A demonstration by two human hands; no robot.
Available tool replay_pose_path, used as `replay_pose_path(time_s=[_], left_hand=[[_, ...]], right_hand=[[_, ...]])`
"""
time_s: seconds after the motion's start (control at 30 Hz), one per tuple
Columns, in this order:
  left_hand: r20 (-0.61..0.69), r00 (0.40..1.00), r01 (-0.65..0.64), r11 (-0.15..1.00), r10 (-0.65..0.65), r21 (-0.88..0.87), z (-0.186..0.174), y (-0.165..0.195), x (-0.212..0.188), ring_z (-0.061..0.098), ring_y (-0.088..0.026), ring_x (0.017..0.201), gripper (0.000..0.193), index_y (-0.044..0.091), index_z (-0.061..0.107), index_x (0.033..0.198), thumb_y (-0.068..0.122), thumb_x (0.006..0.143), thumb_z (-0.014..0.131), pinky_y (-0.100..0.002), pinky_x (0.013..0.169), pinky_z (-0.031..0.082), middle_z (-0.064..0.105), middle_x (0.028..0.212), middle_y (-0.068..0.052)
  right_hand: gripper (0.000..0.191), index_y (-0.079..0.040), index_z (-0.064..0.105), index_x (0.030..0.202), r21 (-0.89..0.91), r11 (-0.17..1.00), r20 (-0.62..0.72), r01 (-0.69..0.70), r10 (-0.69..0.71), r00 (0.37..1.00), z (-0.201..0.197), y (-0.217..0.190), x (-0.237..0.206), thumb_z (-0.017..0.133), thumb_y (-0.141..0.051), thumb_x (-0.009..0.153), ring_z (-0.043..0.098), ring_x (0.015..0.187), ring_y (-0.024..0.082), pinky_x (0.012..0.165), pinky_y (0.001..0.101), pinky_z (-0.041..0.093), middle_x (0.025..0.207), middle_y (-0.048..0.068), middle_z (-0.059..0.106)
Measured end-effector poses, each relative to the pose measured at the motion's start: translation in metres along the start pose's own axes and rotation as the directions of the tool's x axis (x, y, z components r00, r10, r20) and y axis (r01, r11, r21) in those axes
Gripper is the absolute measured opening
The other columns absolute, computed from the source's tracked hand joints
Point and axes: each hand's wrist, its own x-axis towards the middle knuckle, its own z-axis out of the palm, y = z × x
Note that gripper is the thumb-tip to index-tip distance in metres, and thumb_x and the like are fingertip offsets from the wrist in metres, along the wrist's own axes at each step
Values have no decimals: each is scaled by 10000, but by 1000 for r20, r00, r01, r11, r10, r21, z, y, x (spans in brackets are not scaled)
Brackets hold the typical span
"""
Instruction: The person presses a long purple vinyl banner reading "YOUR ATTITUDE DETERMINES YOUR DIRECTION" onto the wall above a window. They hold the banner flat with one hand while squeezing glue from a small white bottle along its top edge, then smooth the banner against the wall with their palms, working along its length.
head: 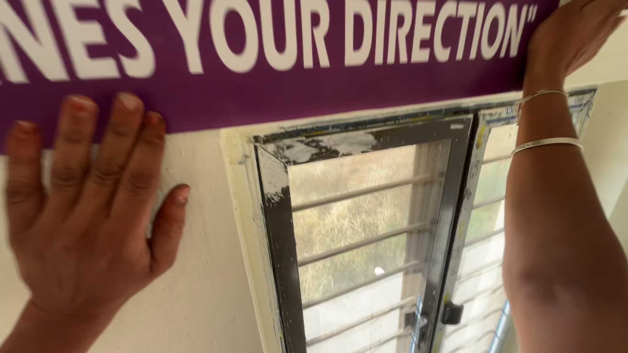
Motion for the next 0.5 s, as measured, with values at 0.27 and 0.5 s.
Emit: replay_pose_path(time_s=[0.27, 0.5], left_hand=[[5, 999, -50, 991, 51, -125, 27, -9, 3, 311, -475, 1503, 615, -129, 549, 1431, 305, 996, 555, -587, 1233, 354, 384, 1614, -335], [-74, 994, -92, 980, 80, -174, 44, -13, 5, 325, -471, 1516, 676, -210, 441, 1472, 228, 975, 576, -546, 1246, 441, 327, 1569, -405]], right_hand=[[185, -74, 518, 1135, 103, 992, 32, -75, 72, 997, 6, 15, -18, 358, -145, 1076, 617, 820, 180, 788, 407, 517, 939, 27, 602], [207, -59, 525, 1095, 148, 989, 17, 19, -22, 1000, 16, 44, -24, 398, -217, 1142, 584, 885, 206, 856, 415, 546, 989, 72, 617]])
